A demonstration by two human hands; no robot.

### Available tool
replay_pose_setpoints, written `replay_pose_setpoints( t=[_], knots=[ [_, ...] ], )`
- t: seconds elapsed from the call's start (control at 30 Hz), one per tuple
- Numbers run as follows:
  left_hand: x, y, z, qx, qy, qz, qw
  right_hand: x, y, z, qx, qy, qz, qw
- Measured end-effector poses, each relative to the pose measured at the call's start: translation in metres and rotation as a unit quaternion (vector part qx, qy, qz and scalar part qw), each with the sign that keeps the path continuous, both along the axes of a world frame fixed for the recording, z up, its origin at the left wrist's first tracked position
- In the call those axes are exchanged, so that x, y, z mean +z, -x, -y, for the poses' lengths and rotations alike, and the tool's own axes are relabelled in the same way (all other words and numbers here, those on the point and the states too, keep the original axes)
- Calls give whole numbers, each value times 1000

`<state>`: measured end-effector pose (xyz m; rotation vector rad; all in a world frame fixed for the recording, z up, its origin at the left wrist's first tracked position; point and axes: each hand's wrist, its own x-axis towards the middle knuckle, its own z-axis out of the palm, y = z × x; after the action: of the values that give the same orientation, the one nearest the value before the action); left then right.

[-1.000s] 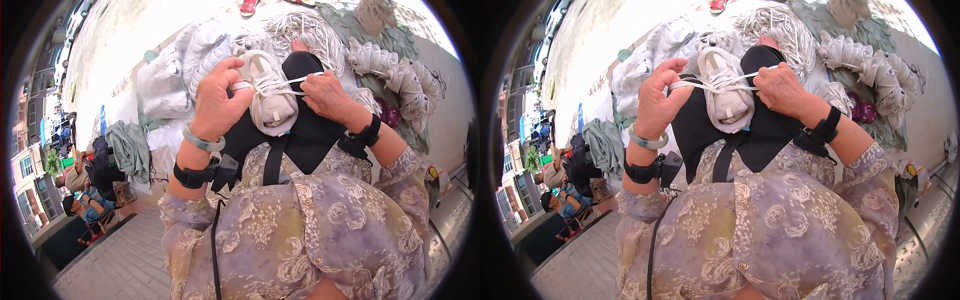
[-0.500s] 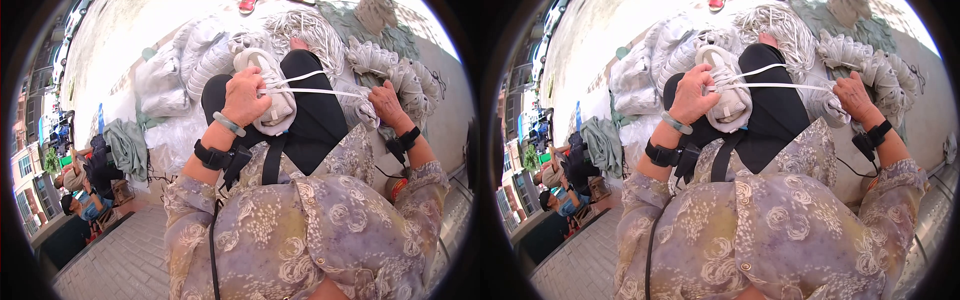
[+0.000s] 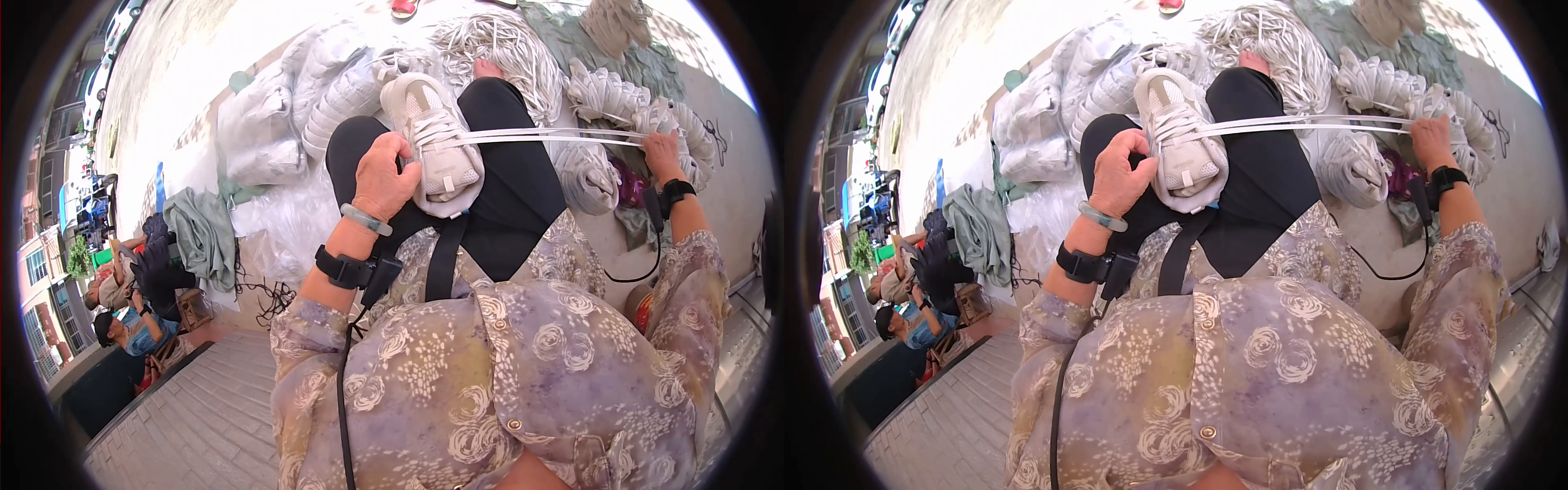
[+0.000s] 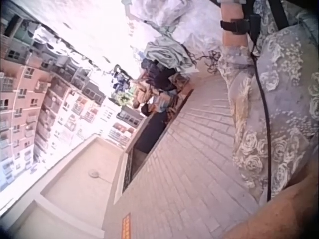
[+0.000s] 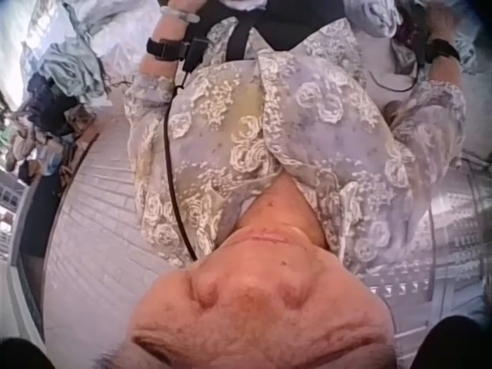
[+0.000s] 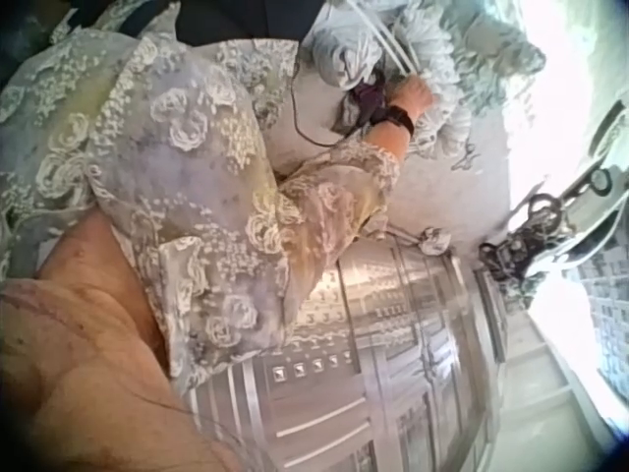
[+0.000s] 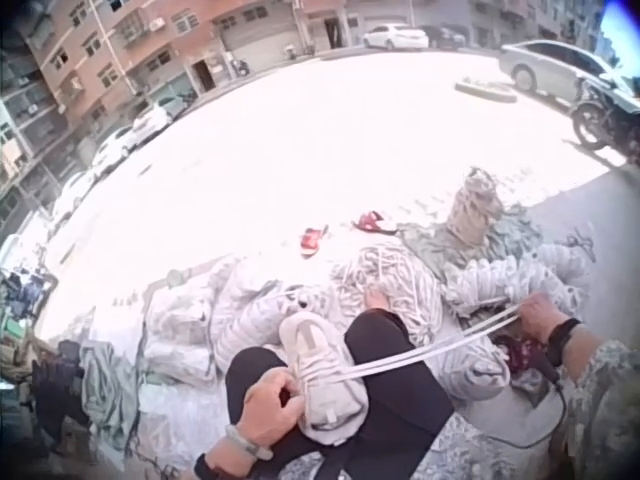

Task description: Insert laces into a white sneaker and tie them.

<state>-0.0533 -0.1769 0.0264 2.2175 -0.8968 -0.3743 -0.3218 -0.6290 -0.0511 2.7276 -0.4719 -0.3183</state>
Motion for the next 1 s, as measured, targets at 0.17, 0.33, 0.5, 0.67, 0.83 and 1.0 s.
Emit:
replay_pose_setpoints(
  t=[0.17, 0.33, 0.5, 0.67, 0.83, 1.0],
  knots=[
    [-10, 1, -7, 2, 9, -21, 1000, 26, -28, -37, 26, -156, 21, 987],
    [-15, 2, 1, -3, 39, 4, 999, 72, -101, -91, -81, -585, 151, 793],
    [-14, 6, 6, 5, 36, -1, 999, 136, -175, -149, -14, -669, 290, 685],
    [-16, 9, 3, 13, 25, 28, 999, 131, -198, -219, 45, -697, 179, 693],
    [-15, 13, 9, -16, 70, 78, 994, 81, -190, -260, 207, -482, 269, 808],
    [-15, 17, 6, -37, 76, 140, 986, 69, -186, -273, 260, -397, 212, 854]
  ],
)
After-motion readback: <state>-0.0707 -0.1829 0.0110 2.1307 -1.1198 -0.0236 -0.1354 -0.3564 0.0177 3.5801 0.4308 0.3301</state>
